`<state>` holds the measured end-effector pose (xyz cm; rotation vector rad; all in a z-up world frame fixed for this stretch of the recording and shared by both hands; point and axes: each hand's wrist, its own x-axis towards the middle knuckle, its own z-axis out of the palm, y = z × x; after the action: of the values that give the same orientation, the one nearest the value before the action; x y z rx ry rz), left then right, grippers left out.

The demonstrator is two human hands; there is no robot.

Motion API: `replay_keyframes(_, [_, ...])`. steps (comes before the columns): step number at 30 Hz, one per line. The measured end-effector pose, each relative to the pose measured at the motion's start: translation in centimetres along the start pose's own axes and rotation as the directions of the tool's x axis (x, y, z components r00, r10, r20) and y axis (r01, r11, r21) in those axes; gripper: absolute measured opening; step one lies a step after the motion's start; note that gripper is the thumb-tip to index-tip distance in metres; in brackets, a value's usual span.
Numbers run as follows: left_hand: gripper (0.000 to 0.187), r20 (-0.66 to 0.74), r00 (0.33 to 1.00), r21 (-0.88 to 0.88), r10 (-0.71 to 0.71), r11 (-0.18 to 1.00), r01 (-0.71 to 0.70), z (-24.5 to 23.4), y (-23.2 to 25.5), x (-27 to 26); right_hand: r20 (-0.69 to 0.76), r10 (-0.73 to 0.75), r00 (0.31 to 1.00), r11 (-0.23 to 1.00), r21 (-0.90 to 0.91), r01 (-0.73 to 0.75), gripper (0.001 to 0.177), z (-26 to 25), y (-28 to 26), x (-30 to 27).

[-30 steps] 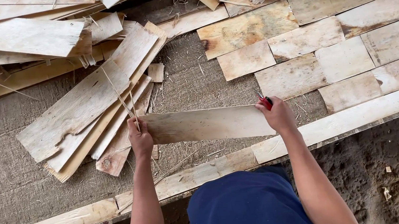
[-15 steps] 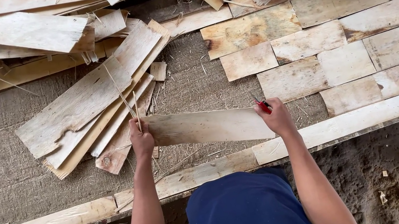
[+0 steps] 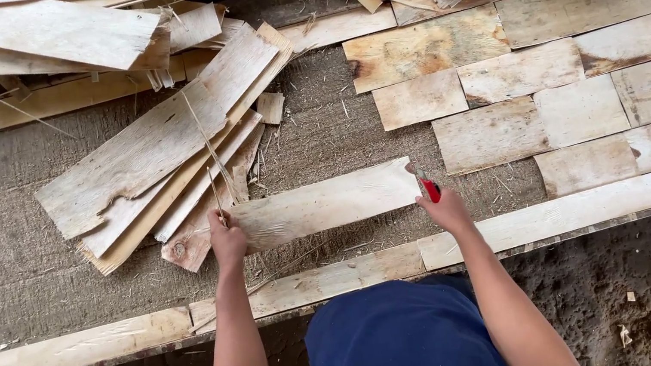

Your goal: Cutting and arranging thin wood pieces to create a tiled surface on a wooden frame.

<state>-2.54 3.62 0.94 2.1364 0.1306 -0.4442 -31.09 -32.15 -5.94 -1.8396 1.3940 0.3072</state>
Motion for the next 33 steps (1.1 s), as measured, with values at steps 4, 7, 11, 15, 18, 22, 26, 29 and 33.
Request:
replay_keyframes(4, [0.012, -0.028, 0.999, 0.024, -0.029, 0.999, 0.029, -1.1, -0.2, -0.5, 0.035, -0.027, 0.999, 1.0, 0.002, 0.027, 0.058, 0.2, -0.9, -0.7])
replay_keyframes(7, [0.011, -0.068, 0.998, 0.041, -0.011, 0.999, 0.013, -1.0, -1.3, -0.2, 0.022, -0.056, 0.998, 0.998, 0.008, 0.056, 0.056, 0.0, -1.6, -1.5])
replay_keyframes(11, [0.019, -0.075, 0.997, 0.093, -0.018, 0.995, 0.025, 0.0, -3.2, 0.3, 0.024, -0.007, 1.0, 0.994, 0.113, 0.004, 0.055, -1.1, -2.9, -3.1])
replay_keyframes(15, [0.023, -0.072, 0.996, 0.168, -0.047, 0.984, 0.059, 1.0, -6.2, 1.8, 0.034, -0.002, 0.999, 0.989, 0.15, -0.003, 0.045, -1.3, -2.8, -3.0])
replay_keyframes(18, [0.027, -0.072, 0.994, 0.219, -0.082, 0.971, 0.096, 1.2, -6.7, 2.3, 0.03, 0.024, 0.999, 0.977, 0.213, -0.03, 0.048, 0.0, -0.6, -0.8])
replay_keyframes(22, [0.03, -0.08, 0.991, 0.237, -0.108, 0.964, 0.124, 1.6, -8.2, 3.0, 0.033, 0.015, 0.999, 0.973, 0.232, -0.022, 0.043, -0.8, -1.1, -2.2])
replay_keyframes(26, [0.024, -0.088, 0.989, 0.263, -0.115, 0.955, 0.135, 1.3, -7.6, 2.8, 0.016, 0.028, 0.999, 0.966, 0.258, -0.031, 0.044, 0.5, 0.5, -0.2])
replay_keyframes(29, [0.021, -0.098, 0.988, 0.259, -0.123, 0.955, 0.145, 1.0, -6.4, 2.2, 0.011, 0.029, 1.0, 0.96, 0.278, -0.031, 0.046, 0.7, 0.9, 0.5])
replay_keyframes(33, [0.016, -0.085, 0.985, 0.28, -0.153, 0.945, 0.171, 0.6, -4.1, 0.7, 0.013, 0.027, 1.0, 0.954, 0.299, -0.03, 0.048, 0.9, 1.5, 1.0])
